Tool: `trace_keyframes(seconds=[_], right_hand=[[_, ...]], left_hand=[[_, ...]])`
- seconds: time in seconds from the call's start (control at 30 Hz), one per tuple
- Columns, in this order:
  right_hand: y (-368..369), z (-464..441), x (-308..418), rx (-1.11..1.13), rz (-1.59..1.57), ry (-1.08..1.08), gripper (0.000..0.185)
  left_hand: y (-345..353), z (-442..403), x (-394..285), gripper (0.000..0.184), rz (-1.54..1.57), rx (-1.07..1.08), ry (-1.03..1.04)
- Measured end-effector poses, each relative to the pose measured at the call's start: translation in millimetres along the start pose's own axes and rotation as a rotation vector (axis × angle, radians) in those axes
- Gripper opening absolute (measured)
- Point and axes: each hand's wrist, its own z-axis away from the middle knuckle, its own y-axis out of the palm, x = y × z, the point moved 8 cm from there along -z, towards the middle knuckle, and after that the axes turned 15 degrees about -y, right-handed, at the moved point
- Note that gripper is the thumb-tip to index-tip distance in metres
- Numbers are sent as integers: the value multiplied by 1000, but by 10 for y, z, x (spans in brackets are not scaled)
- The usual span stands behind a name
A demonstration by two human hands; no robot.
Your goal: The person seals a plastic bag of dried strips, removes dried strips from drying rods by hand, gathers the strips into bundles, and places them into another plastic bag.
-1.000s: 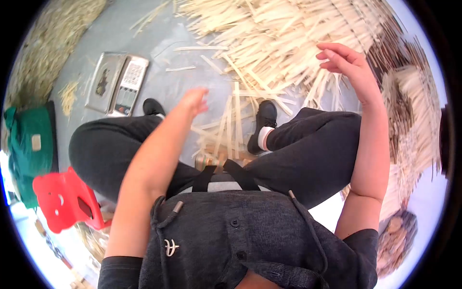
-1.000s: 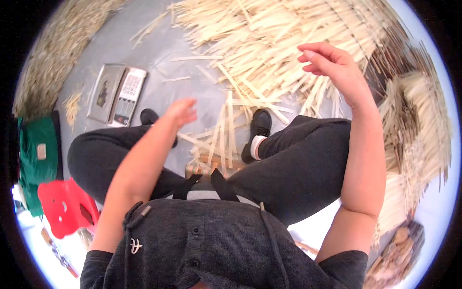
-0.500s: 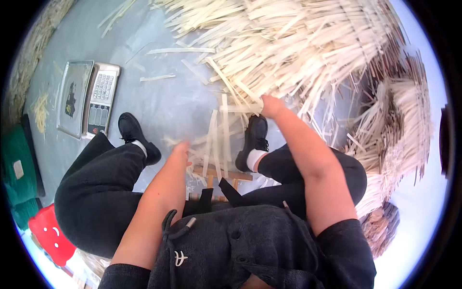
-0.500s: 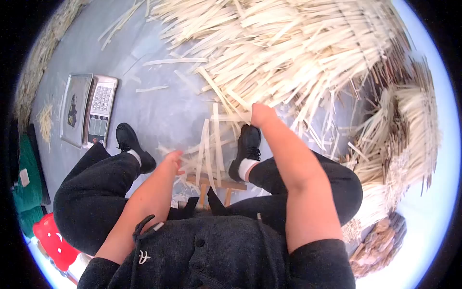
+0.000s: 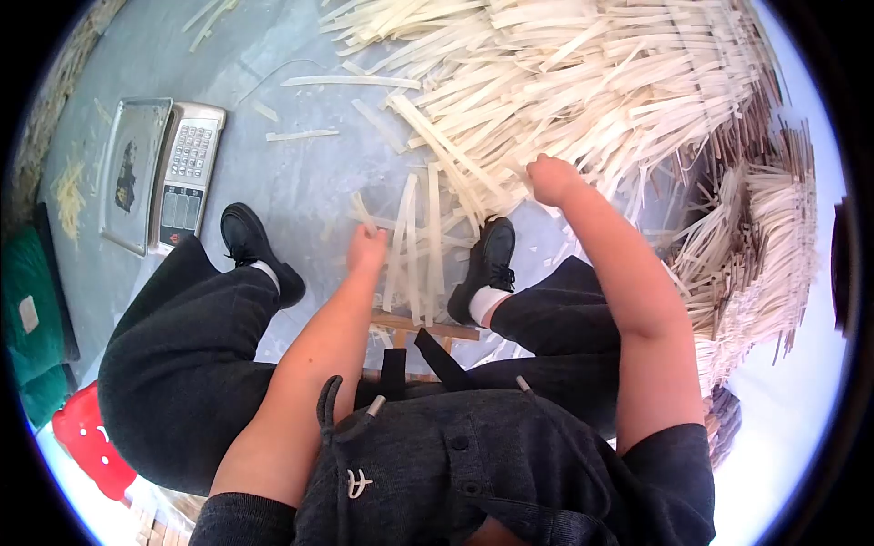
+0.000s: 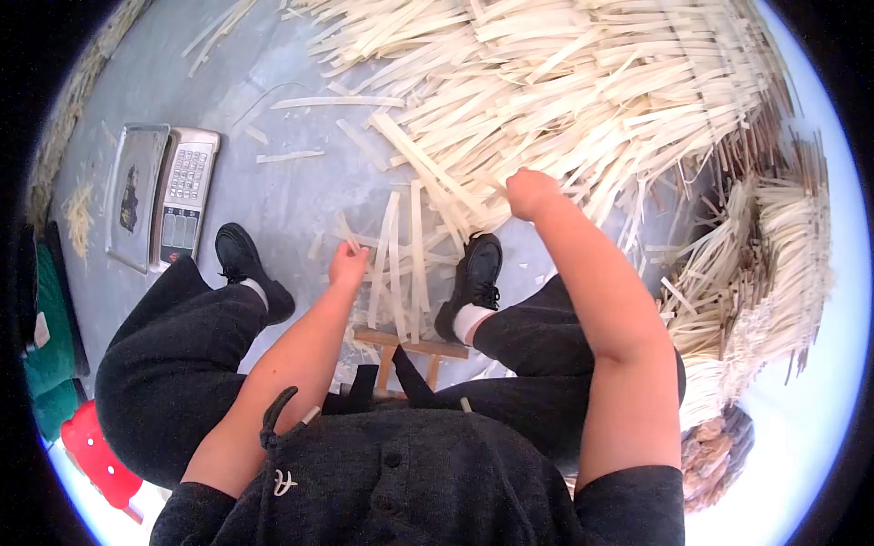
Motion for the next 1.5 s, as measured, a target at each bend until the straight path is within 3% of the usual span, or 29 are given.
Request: trace_keyframes(seconds=[0.07, 0.13, 0.2, 0.27, 0.37, 0.53, 0.63, 0.67, 0.7, 0.8, 1.0, 1.1, 1.23, 1.33, 1.4, 1.5], right_hand=[[-103, 73, -36, -82, 9, 2, 23], [43, 40, -45, -64, -359, 34, 25], [508, -208, 2, -180, -535, -112, 35], [664, -231, 346, -236, -684, -24, 40], [813, -229, 516, -283, -502, 87, 34], [542, 19, 210, -76, -366, 62, 26], [642, -27, 166, -95, -343, -27, 42], [687, -41, 218, -141, -344, -111, 51], [744, -36, 396, -96, -366, -61, 69], [846, -47, 685, -241, -270, 110, 54], [525, 1, 410, -113, 22, -48, 22], [334, 95, 201, -65, 176, -166, 16], [-161, 198, 120, 62, 295, -133, 15], [-574, 195, 361, -123, 428, -289, 12], [-824, 120, 907, -374, 504, -563, 9], [-800, -194, 1577, -382, 512, -745, 11]], left_hand=[[12, 17, 16, 36, -8, -15, -16], [-2, 65, -4, 36, -9, -9, -14], [-29, 91, -24, 37, -15, 3, -12], [-69, 110, -48, 37, -15, 12, -14], [-62, 61, 0, 37, -7, 47, -36], [7, -58, 56, 38, 39, 45, -21], [-23, -7, 36, 39, 55, 45, -51], [-17, -22, 34, 39, 59, 45, -51], [7, -75, 54, 39, 56, 44, -46], [-14, -111, 56, 37, 84, 45, -9], [-50, -55, 32, 35, 178, 76, 3], [0, -122, 83, 37, 173, 63, -24], [7, -164, 106, 39, 169, 87, -13], [11, -181, 119, 40, 168, 66, -14], [12, -155, 124, 40, 182, 74, -28], [-30, -98, 88, 39, 204, 79, -39]])
